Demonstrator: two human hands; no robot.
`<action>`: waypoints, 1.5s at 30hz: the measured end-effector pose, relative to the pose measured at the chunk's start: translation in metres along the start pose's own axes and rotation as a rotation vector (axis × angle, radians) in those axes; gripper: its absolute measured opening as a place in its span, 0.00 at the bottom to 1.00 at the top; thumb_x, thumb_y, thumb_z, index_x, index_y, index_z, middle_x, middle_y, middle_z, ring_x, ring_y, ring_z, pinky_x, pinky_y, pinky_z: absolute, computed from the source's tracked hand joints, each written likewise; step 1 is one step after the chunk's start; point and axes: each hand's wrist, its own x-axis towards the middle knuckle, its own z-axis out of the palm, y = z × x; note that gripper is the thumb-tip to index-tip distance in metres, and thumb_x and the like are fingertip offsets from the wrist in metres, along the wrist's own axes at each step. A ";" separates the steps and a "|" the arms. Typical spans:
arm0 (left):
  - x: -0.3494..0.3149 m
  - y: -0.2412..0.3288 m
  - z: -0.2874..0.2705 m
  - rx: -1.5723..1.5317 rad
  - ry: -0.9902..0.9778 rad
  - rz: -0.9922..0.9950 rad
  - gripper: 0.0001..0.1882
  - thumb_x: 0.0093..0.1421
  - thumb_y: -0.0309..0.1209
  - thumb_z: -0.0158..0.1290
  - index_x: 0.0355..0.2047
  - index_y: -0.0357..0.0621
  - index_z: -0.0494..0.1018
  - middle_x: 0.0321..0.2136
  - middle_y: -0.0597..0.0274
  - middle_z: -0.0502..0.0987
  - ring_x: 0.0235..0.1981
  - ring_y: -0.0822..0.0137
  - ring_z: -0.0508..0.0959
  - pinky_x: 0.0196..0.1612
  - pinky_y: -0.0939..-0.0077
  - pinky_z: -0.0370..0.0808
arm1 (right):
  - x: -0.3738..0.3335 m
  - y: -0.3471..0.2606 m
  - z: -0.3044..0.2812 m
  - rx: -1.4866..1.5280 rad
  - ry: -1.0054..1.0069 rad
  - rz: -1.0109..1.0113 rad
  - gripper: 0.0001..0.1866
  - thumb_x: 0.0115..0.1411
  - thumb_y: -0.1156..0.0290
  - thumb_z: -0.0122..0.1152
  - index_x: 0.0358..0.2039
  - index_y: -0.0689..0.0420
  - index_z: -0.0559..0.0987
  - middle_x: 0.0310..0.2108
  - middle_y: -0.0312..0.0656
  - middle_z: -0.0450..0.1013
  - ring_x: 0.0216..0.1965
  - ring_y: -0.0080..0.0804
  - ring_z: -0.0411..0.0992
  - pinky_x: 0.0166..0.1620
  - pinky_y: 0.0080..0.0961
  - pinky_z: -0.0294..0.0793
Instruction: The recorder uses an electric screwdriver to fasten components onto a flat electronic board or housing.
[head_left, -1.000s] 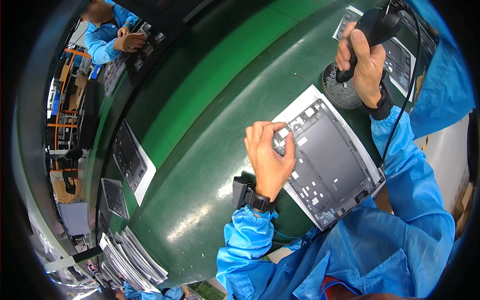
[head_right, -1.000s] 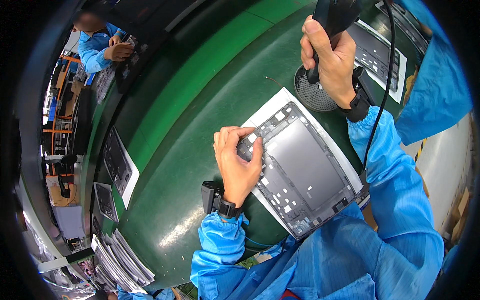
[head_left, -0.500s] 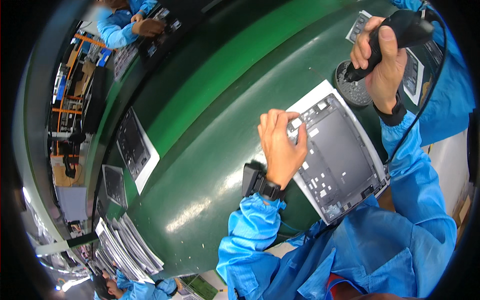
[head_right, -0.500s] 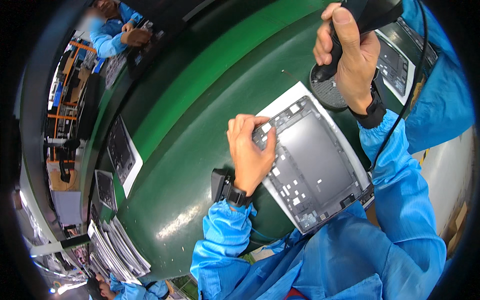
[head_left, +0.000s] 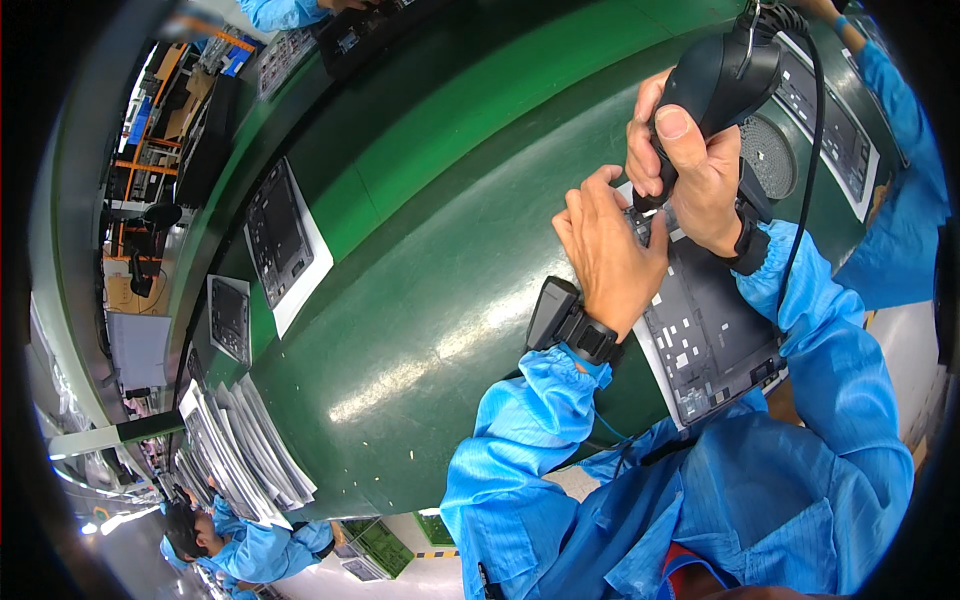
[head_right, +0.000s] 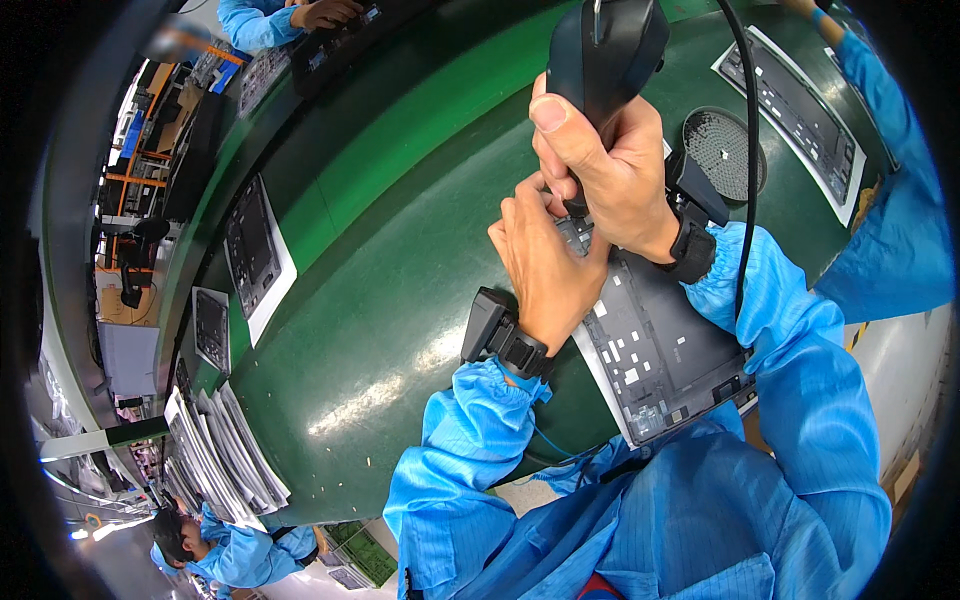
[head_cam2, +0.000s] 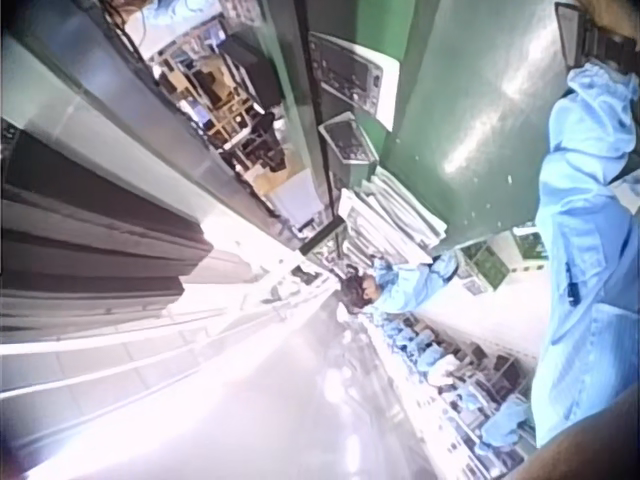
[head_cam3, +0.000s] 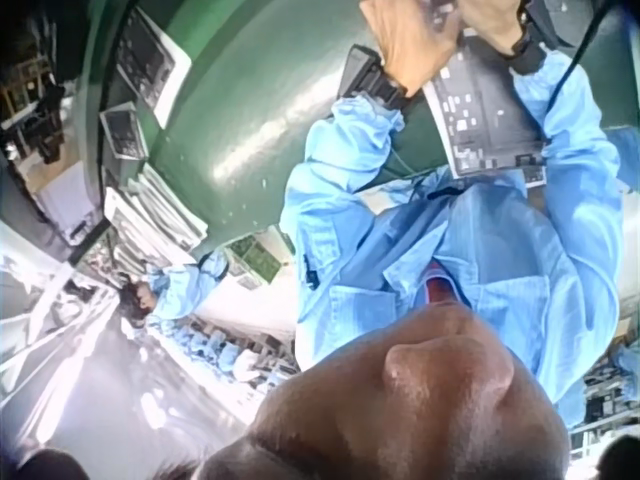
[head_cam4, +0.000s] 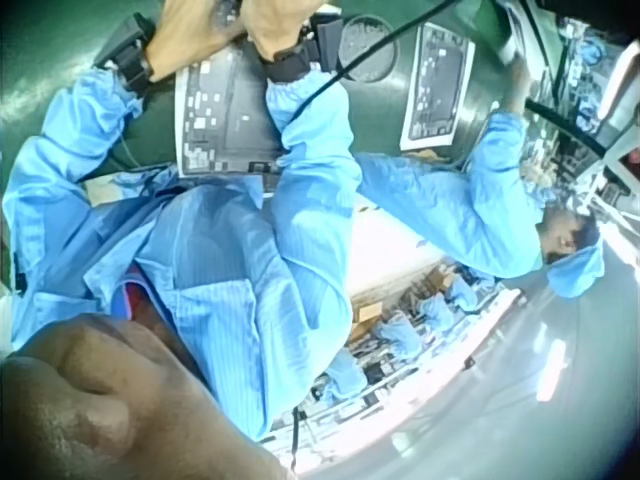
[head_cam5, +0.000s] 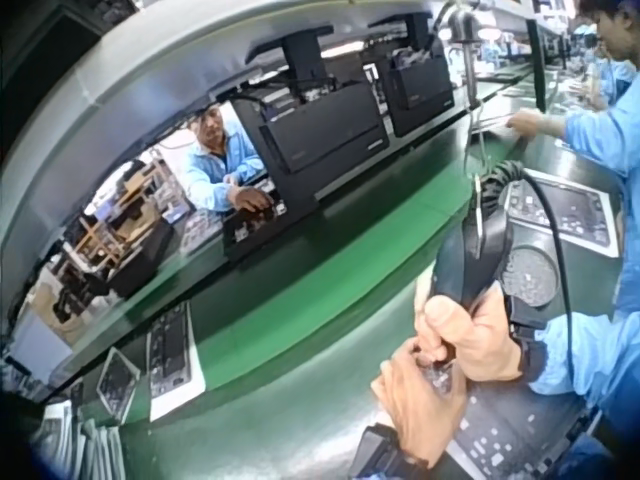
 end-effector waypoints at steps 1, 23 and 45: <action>0.000 -0.001 0.000 0.001 0.003 0.000 0.34 0.47 0.29 0.68 0.53 0.40 0.66 0.35 0.61 0.71 0.42 0.60 0.70 0.48 0.63 0.59 | 0.000 0.000 0.000 -0.001 -0.004 0.010 0.14 0.70 0.61 0.60 0.37 0.61 0.74 0.20 0.31 0.67 0.16 0.13 0.63 0.19 0.17 0.67; 0.002 0.001 0.000 -0.027 0.009 -0.001 0.34 0.45 0.25 0.65 0.53 0.41 0.65 0.36 0.60 0.70 0.43 0.58 0.70 0.48 0.63 0.58 | -0.004 0.003 0.003 -0.033 -0.024 -0.005 0.14 0.70 0.63 0.60 0.35 0.63 0.74 0.17 0.30 0.64 0.16 0.14 0.59 0.21 0.17 0.62; 0.001 0.002 -0.001 -0.028 0.019 0.014 0.37 0.48 0.27 0.67 0.57 0.37 0.64 0.36 0.58 0.71 0.43 0.57 0.70 0.48 0.61 0.60 | -0.007 0.008 -0.005 -0.126 -0.118 0.019 0.16 0.71 0.60 0.56 0.41 0.61 0.68 0.18 0.35 0.64 0.16 0.17 0.59 0.21 0.18 0.62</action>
